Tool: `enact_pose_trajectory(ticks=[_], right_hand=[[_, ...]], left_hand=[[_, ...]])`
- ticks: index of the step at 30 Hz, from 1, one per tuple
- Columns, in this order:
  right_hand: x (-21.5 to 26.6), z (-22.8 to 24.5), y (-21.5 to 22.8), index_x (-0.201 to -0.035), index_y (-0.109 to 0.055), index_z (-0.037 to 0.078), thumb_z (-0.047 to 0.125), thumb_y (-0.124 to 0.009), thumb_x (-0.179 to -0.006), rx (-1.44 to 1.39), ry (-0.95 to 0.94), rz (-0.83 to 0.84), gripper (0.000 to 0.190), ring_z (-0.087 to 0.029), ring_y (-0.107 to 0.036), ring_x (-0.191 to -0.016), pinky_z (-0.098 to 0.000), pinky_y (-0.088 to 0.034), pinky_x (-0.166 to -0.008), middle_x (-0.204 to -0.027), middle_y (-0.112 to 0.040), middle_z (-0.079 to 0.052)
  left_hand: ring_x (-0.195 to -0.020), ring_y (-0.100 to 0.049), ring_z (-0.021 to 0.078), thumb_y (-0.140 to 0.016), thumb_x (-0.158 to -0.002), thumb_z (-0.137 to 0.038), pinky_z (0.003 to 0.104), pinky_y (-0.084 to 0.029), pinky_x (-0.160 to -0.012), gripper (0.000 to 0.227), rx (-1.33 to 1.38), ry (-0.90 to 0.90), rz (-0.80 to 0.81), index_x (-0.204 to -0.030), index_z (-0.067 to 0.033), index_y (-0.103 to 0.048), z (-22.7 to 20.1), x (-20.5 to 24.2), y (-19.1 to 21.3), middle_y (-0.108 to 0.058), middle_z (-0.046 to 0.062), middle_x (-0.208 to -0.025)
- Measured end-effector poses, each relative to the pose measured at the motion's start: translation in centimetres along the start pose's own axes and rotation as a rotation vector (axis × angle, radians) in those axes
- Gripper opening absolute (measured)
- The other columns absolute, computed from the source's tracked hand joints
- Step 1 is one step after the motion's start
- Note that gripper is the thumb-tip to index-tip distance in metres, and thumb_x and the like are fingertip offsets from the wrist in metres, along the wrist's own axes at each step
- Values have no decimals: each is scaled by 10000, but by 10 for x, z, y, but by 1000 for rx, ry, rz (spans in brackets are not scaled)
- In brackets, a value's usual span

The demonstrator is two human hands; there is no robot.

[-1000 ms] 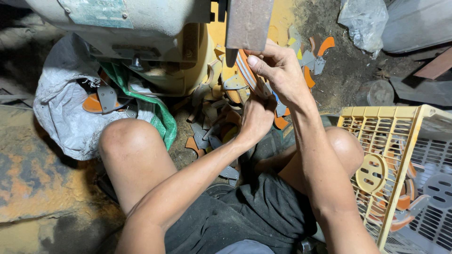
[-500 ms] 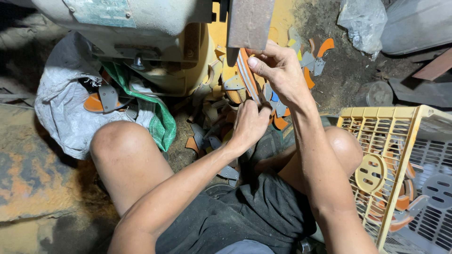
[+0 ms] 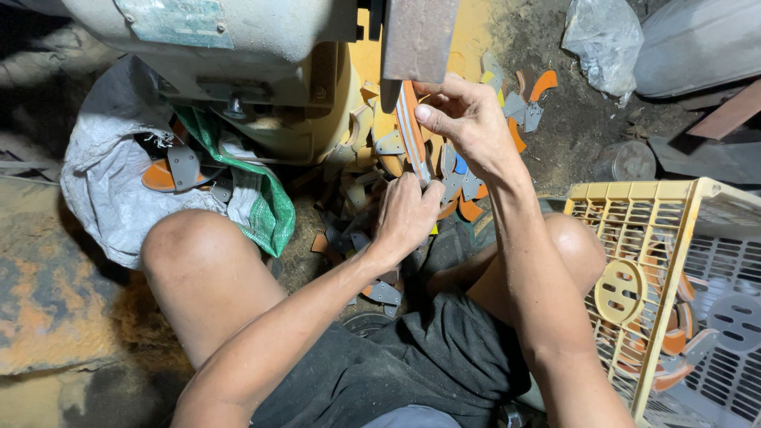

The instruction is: The person sits on the floor and repeatedly presses small orange and grey shoe sole pieces against a grinding wheel to smooth their edges. The person handles the pieces one at a time, turning them over as needed, and places finished pieces into a nearby yellow crate.

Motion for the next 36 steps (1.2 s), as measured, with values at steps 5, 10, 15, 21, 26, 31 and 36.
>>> enact_pose_trajectory(ticks=[5, 10, 15, 21, 26, 31, 36], right_hand=[[1, 1, 1, -1314, -678, -37, 52, -815, -889, 47, -64, -37, 455, -127, -644, -987, -282, -542, -903, -1086, -696, -48], [1, 2, 2, -1272, -704, -24, 47, -823, -877, 98, -104, -78, 419, -106, -623, -913, -258, -526, -814, -1000, -700, -34], [-1, 2, -1, -1237, -712, -24, 53, -837, -893, 52, -52, -89, 374, -89, -605, -916, -236, -528, -826, -998, -679, -15], [-4, 3, -1, -1230, -719, -3, 96, -848, -879, 57, -35, -107, 386, -75, -574, -889, -229, -505, -815, -990, -679, 25], [-7, 1, 0, -1237, -734, 14, 158, -879, -869, 102, -28, -130, 422, -72, -489, -821, -239, -435, -754, -906, -611, 46], [-10, -1, 3, -1202, -739, 19, 205, -884, -875, 151, -3, -137, 403, -70, -466, -799, -242, -415, -741, -864, -578, 57], [-14, -3, 5, -1197, -727, 8, 247, -880, -888, 140, 38, -125, 419, -67, -449, -804, -248, -381, -733, -882, -577, 70]], left_hand=[[-474, -556, 362, -547, -898, -238, 503, -458, -549, 426, -51, 30, 3, -606, 72, -530, -6, 4, 10, -528, 255, -532], [-476, -592, 354, -528, -897, -234, 488, -476, -550, 403, -20, 47, 22, -603, 42, -541, -8, 5, 16, -565, 241, -525], [-539, -640, 384, -546, -919, -258, 496, -496, -590, 408, -40, 17, -13, -656, 54, -553, -5, 4, 19, -587, 267, -575], [-664, -662, 445, -553, -942, -285, 517, -499, -654, 417, -73, -48, -63, -706, 56, -595, -4, 1, 21, -626, 287, -660], [-620, -656, 420, -549, -946, -291, 509, -501, -644, 417, -80, -32, -58, -712, 51, -597, -5, 0, 24, -618, 276, -636], [-599, -644, 411, -557, -951, -294, 509, -498, -638, 435, -107, -53, -75, -694, 55, -586, -9, -2, 28, -609, 270, -627], [-627, -653, 406, -554, -950, -292, 505, -498, -648, 423, -83, -82, -103, -698, 46, -585, -12, -6, 32, -629, 256, -629]])
Point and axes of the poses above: each hand's wrist, its own x-axis away from the middle knuckle, its own y-axis out of the back of the hand, z = x × y, the point moved 4 cm from there along -x, towards the middle knuckle
